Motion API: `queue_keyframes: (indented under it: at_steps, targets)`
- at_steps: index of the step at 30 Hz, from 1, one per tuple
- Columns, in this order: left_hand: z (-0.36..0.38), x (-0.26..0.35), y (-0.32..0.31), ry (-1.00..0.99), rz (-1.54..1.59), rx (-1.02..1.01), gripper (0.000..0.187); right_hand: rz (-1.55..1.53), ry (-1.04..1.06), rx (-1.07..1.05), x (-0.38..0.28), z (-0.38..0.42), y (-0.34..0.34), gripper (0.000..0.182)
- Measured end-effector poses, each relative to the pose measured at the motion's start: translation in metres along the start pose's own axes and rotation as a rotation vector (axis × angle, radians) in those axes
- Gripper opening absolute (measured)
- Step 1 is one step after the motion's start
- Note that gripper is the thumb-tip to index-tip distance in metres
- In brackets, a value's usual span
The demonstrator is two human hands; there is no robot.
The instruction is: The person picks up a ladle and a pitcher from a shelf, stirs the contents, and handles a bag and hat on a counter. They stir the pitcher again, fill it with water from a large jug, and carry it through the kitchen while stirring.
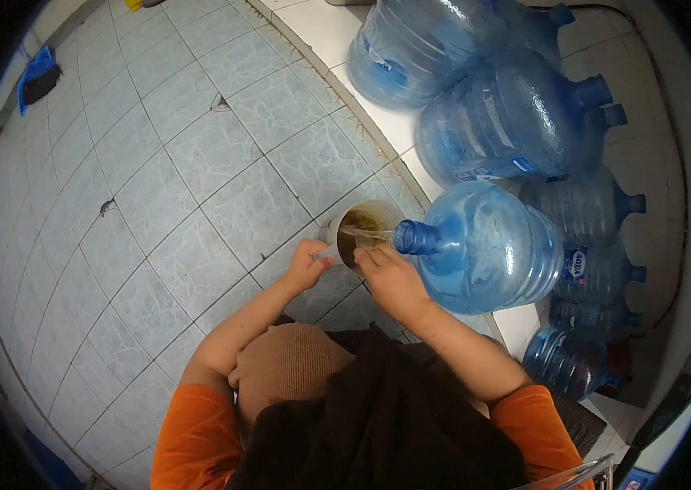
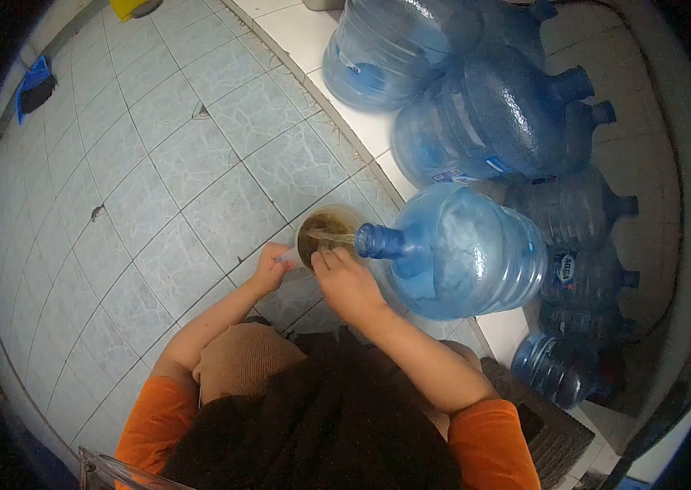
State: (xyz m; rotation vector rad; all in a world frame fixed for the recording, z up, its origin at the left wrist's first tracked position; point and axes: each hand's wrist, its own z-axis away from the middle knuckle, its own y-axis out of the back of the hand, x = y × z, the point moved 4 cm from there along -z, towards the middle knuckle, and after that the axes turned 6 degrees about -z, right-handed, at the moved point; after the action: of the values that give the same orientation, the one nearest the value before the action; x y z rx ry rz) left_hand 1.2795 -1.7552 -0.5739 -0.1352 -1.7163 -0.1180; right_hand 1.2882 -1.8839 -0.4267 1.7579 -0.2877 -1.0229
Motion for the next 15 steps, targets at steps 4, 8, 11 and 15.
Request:
queue_keyframes:
  at_steps: [4,8,11,15]
  targets:
    - [0.001,-0.004,0.0,0.012,0.017,0.01,0.034,0.015,-0.209,-0.165,0.012,0.003,-0.01,0.018]
    - [0.0,-0.003,0.001,0.004,-0.02,-0.004,0.032,-0.231,-0.123,0.04,0.008,-0.002,-0.003,0.016]
    - [0.001,-0.001,0.0,0.001,-0.035,0.011,0.03,-0.168,-0.017,0.163,0.001,-0.008,0.01,0.016]
    - [0.001,0.001,0.0,0.015,-0.027,0.022,0.027,0.02,-0.121,-0.128,0.009,0.007,-0.009,0.018]
